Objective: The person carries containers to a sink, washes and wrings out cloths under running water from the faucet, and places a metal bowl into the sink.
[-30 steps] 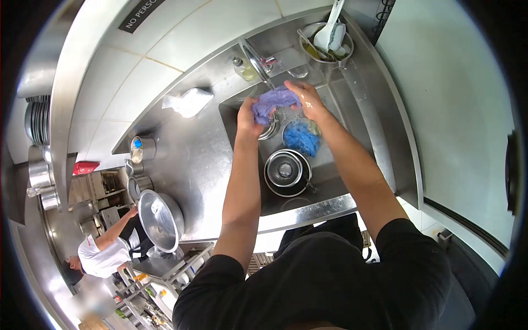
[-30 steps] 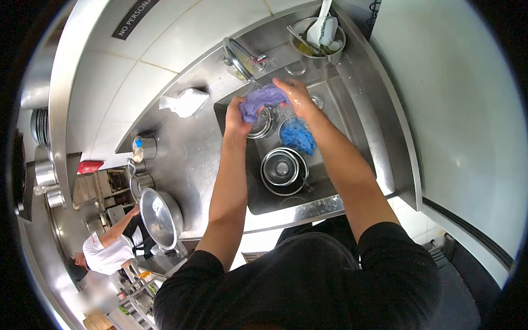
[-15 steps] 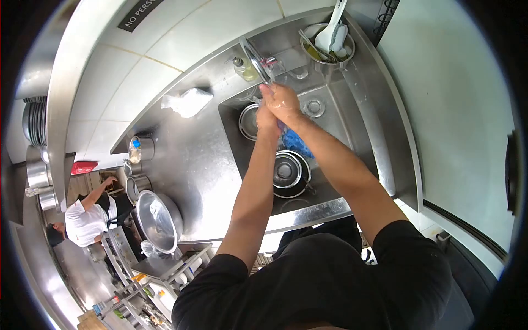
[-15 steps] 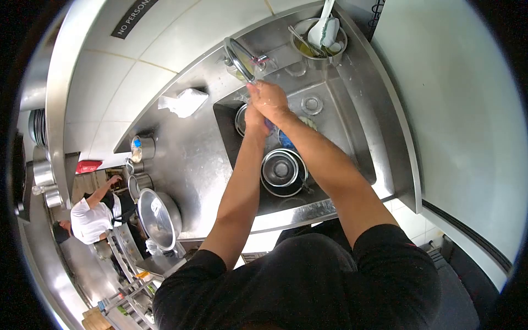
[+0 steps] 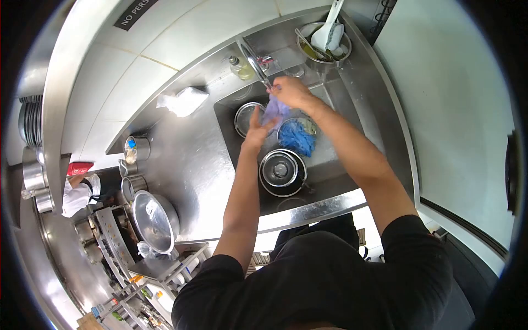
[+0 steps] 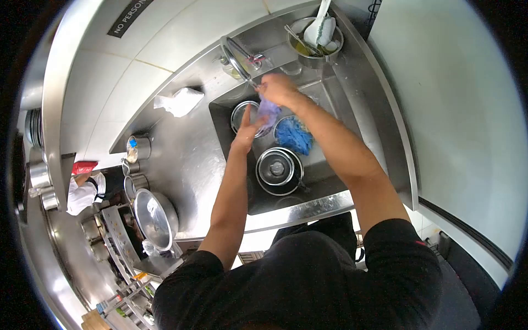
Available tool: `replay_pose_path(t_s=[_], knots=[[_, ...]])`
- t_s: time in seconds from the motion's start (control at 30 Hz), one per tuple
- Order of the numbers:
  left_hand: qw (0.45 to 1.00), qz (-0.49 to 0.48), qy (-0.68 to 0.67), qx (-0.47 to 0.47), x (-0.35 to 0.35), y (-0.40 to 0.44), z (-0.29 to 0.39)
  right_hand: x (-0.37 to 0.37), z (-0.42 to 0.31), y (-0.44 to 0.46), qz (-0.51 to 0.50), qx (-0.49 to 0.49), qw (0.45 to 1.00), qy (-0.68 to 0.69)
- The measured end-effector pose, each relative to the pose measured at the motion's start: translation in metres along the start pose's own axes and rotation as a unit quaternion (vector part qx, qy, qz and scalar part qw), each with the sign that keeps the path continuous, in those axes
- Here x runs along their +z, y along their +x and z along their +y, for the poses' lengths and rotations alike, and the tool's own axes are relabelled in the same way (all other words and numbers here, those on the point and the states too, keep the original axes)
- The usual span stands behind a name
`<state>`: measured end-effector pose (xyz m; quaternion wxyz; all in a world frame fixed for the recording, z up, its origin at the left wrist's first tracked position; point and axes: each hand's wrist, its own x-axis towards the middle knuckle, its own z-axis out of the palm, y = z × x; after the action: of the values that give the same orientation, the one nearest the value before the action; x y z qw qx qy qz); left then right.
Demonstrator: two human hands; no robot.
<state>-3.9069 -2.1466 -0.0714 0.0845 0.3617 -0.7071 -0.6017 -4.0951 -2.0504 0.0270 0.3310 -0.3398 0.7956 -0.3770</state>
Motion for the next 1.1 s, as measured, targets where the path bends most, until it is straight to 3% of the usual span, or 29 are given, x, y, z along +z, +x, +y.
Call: replay_pose_path(t_s=[0.03, 0.1, 0.17, 0.23, 0.27, 0.33, 0.37, 0.43, 0.53, 0.67, 0.77, 0.83, 0.93, 1.03, 1.1], knots=[[0.991, 0.013, 0.094, 0.091, 0.010, 0.002, 0.006, 0.010, 0.003, 0.002, 0.015, -0.051, 0.998, -0.026], [0.923, 0.042, 0.273, 0.267, 0.030, 0.011, 0.025, 0.035, 0.013, 0.009, 0.042, -0.156, 0.984, -0.079], [0.958, 0.046, 0.114, 0.259, 0.040, 0.044, 0.013, 0.015, -0.015, -0.017, 0.038, -0.114, 0.993, -0.006], [0.986, -0.016, 0.071, 0.151, 0.037, 0.058, 0.009, -0.002, -0.019, -0.032, 0.080, -0.104, 0.991, 0.038], [0.977, 0.005, -0.036, 0.210, 0.045, 0.035, 0.048, -0.011, -0.012, -0.039, 0.097, -0.094, 0.987, 0.090], [0.994, -0.035, -0.014, 0.102, 0.030, 0.049, 0.059, -0.033, 0.007, -0.057, 0.228, -0.134, 0.962, 0.073], [0.997, -0.056, -0.001, 0.046, 0.021, 0.053, 0.063, -0.041, 0.020, -0.065, 0.232, -0.099, 0.964, 0.085], [0.993, -0.071, -0.064, 0.066, 0.014, 0.046, 0.090, -0.047, 0.049, -0.073, 0.239, -0.032, 0.964, 0.110], [0.994, -0.066, -0.065, 0.060, 0.010, 0.037, 0.123, -0.024, 0.088, -0.071, 0.137, -0.070, 0.971, 0.183], [0.990, -0.128, 0.007, 0.053, -0.001, 0.043, 0.137, 0.031, 0.053, -0.041, 0.243, -0.193, 0.941, 0.133], [0.982, -0.161, -0.093, 0.033, -0.012, 0.054, 0.133, 0.046, 0.039, -0.008, 0.181, -0.191, 0.947, 0.185], [0.961, -0.167, -0.215, 0.037, -0.024, 0.046, 0.132, 0.040, 0.037, -0.002, 0.077, -0.149, 0.963, 0.209], [0.946, -0.109, -0.305, 0.002, -0.054, 0.043, 0.093, 0.025, 0.038, 0.011, -0.006, -0.165, 0.978, 0.129], [0.940, -0.089, -0.326, -0.043, -0.063, 0.033, 0.052, 0.000, 0.014, 0.002, -0.090, -0.175, 0.980, 0.008], [0.961, -0.144, -0.234, 0.014, -0.066, 0.022, 0.038, -0.004, 0.007, 0.008, -0.137, -0.200, 0.968, -0.068]])
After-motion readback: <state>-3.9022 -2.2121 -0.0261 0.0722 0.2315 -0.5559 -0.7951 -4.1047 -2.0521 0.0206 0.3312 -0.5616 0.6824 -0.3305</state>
